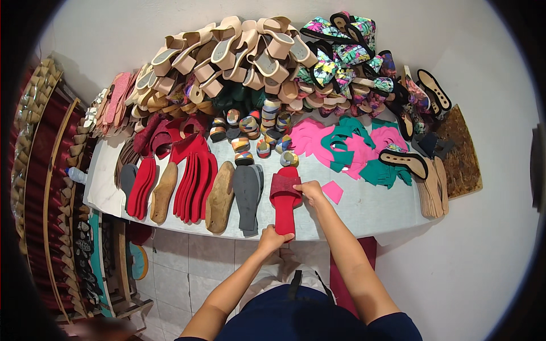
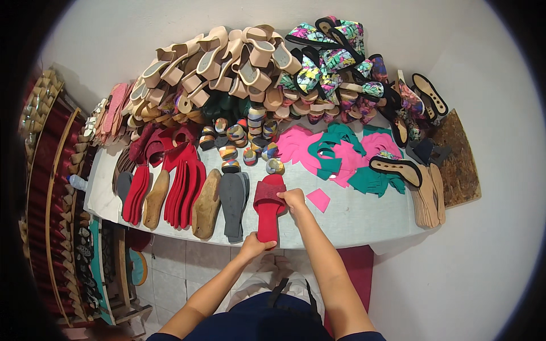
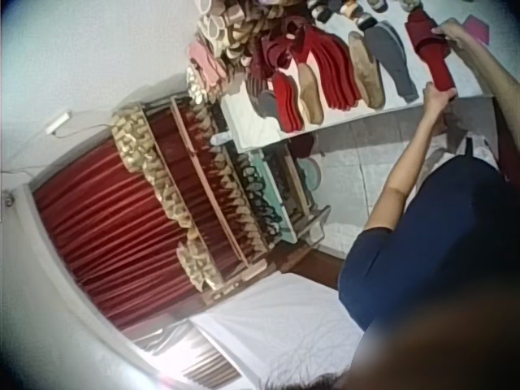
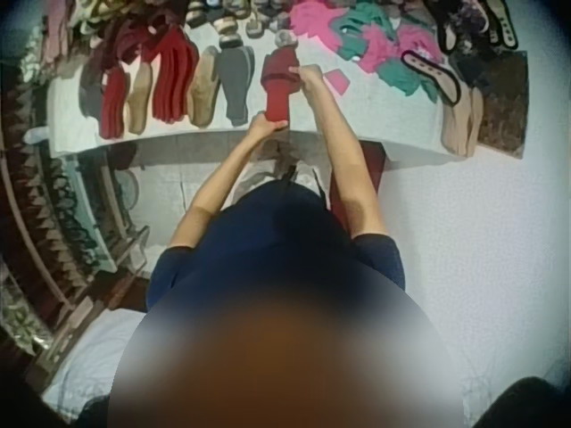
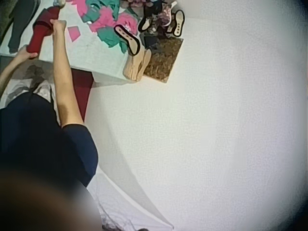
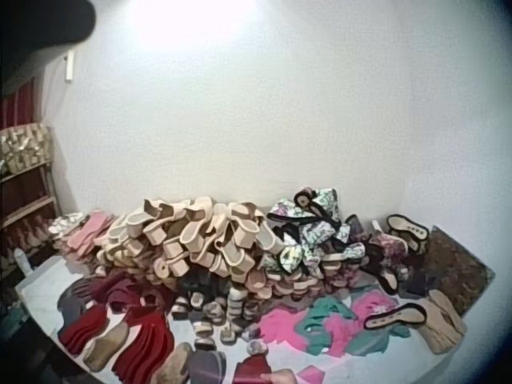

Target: Assembling a red sandal by fitting the upper material over a wooden shoe last and attaching the sole component.

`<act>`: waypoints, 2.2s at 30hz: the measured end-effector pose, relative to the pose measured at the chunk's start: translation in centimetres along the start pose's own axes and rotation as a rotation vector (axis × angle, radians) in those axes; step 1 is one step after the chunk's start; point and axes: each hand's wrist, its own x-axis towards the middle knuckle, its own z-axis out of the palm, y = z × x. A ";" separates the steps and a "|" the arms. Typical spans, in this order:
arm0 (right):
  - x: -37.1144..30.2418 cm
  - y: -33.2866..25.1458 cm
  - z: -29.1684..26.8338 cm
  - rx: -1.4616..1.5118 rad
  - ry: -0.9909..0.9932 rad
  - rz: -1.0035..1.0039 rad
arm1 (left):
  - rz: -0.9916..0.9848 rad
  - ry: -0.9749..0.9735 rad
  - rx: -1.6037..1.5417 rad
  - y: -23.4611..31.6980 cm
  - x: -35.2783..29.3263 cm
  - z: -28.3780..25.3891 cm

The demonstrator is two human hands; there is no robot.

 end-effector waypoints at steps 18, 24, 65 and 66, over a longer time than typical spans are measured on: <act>0.1 1.6 -0.7 0.243 -0.252 0.028 | 0.038 -0.086 -0.030 0.7 0.3 -0.1; -0.4 1.4 -0.4 0.282 -0.256 0.013 | 0.048 -0.114 -0.039 1.1 0.5 0.2; -10.4 -8.4 20.1 -0.006 -0.883 0.001 | 0.180 0.179 -1.221 -4.3 -13.2 -15.1; -10.3 -8.0 21.9 -0.052 -0.893 -0.017 | 0.179 0.220 -1.222 -5.0 -14.1 -16.0</act>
